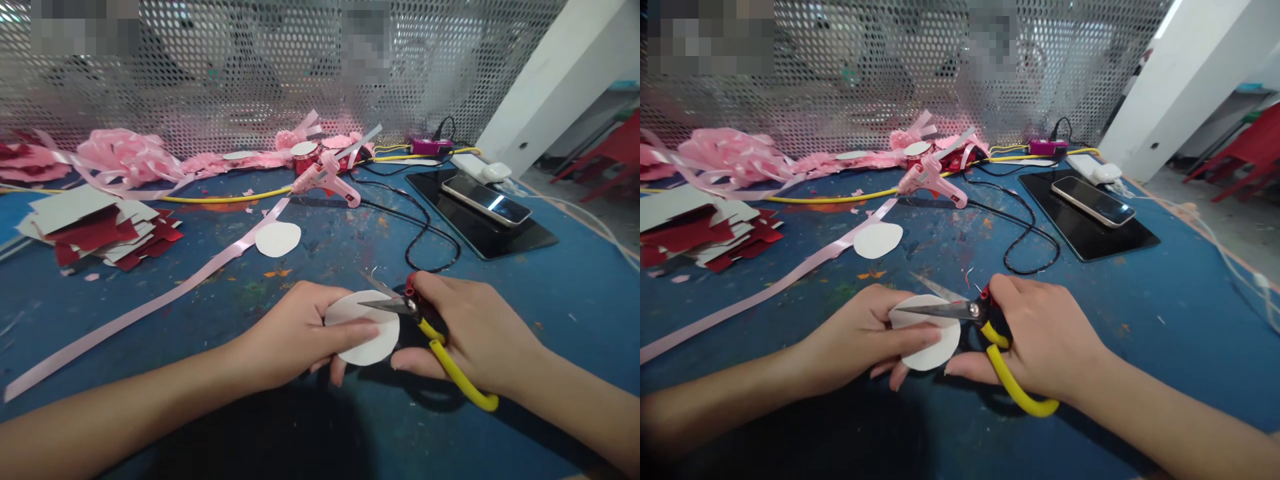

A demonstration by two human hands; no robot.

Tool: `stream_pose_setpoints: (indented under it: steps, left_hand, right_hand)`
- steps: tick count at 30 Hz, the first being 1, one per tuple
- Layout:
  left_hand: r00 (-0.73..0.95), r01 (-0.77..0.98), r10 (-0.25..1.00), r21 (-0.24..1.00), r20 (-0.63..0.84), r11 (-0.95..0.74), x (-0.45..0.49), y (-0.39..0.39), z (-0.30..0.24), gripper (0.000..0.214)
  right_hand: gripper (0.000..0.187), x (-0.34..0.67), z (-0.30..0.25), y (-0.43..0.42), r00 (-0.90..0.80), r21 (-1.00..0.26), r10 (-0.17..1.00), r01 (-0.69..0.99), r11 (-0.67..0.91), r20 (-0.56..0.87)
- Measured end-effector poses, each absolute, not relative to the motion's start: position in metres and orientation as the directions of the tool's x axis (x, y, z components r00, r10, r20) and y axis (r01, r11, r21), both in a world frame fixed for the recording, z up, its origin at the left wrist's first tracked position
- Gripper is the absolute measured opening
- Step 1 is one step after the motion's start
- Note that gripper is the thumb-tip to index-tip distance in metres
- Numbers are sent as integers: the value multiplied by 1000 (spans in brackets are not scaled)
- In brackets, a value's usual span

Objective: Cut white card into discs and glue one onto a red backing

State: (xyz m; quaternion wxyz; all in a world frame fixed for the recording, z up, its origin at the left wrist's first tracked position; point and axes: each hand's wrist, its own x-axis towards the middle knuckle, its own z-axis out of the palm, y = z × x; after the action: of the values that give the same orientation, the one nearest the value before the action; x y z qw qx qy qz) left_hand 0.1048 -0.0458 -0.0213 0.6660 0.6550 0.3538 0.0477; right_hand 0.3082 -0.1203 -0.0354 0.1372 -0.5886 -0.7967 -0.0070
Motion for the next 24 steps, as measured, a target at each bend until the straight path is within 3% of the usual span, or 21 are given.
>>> stream_pose_setpoints:
  steps: [6, 14, 19, 24]
  left_hand:
    - [746, 360, 547, 921, -379, 148, 106, -44, -23, 26]
    - [702, 121, 674, 971, -230, 205, 108, -50, -36, 27]
    - [736, 181, 655, 982, -171, 53, 107, -53, -31, 18]
    - [725, 275, 662, 961, -190, -24, 103, -48, -27, 18]
  right_hand:
    - [54, 310, -40, -121, -239, -94, 926, 956, 277, 292]
    - [55, 311, -38, -121, -196, -100, 925, 966, 239, 325]
    - [52, 308, -37, -121, -236, -102, 944, 959, 265, 229]
    - [52, 308, -36, -120, -258, -69, 932, 956, 284, 252]
